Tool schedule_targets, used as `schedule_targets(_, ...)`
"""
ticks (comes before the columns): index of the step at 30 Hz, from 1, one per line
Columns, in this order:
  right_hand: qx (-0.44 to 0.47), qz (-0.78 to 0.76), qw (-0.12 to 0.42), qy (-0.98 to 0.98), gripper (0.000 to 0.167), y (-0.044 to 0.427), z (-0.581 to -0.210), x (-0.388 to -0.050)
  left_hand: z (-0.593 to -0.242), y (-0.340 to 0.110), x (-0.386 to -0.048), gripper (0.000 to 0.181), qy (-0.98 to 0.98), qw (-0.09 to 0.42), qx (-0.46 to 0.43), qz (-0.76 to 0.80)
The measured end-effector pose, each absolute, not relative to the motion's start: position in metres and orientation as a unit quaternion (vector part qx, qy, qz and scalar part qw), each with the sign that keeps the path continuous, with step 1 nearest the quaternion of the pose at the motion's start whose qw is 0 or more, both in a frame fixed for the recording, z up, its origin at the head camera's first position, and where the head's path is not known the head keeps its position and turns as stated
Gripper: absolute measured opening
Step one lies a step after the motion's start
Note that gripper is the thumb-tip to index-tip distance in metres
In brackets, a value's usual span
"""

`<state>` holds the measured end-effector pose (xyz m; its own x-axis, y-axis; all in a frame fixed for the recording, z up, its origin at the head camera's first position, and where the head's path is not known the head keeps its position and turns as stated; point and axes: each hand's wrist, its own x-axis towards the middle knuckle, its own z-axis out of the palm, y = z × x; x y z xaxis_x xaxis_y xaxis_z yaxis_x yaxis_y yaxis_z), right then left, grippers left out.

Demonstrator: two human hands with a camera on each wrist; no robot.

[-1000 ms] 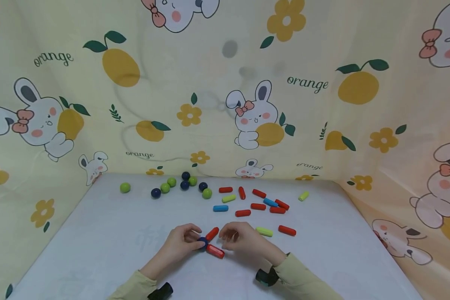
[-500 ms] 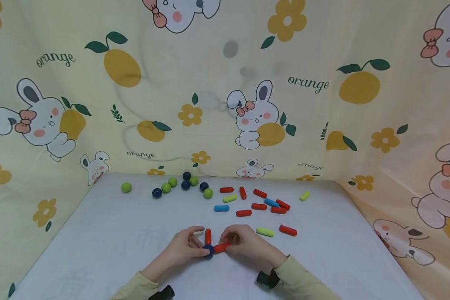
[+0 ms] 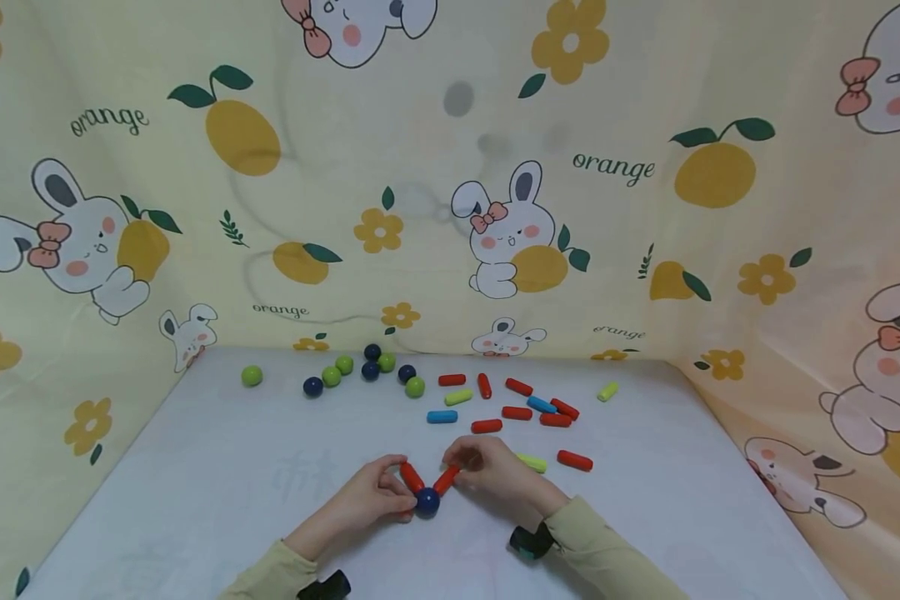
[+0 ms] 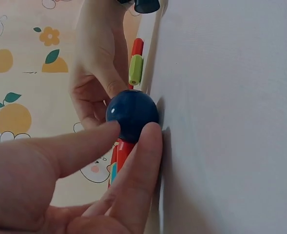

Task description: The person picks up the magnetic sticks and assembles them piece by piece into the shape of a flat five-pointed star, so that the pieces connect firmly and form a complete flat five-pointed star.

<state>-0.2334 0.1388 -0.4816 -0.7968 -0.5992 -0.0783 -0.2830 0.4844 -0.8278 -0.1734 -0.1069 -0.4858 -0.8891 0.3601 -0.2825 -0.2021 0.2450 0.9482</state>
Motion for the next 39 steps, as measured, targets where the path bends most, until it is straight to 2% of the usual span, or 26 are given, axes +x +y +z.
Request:
schedule_targets(9, -0.268, -0.434, 0.124, 0.851, 0.019, 0.136, -0.473, -0.223, -0.484, -0.108, -0.173, 0.061, 0.730, 0.234, 0.039, 0.641)
schedule_targets(14, -0.280, -0.438, 0.150, 0.841, 0.015, 0.130, -0.469, -0.207, -0.483, -0.113, -0.174, 0.052, 0.723, 0.245, 0.044, 0.645)
schedule_targets(19, -0.276, -0.443, 0.168, 0.836, 0.018, 0.121, -0.474, -0.196, -0.481, -0.114, -0.174, 0.053, 0.723, 0.252, 0.051, 0.641)
schedule_targets(32, -0.256, -0.424, 0.126, 0.859, 0.025, 0.113, -0.477, -0.187, -0.481, -0.113, -0.173, 0.055, 0.722, 0.255, 0.053, 0.642)
schedule_targets(39, -0.236, -0.419, 0.146, 0.864, 0.022, 0.120, -0.472, -0.190, -0.479, -0.114, -0.173, 0.050, 0.722, 0.261, 0.055, 0.639)
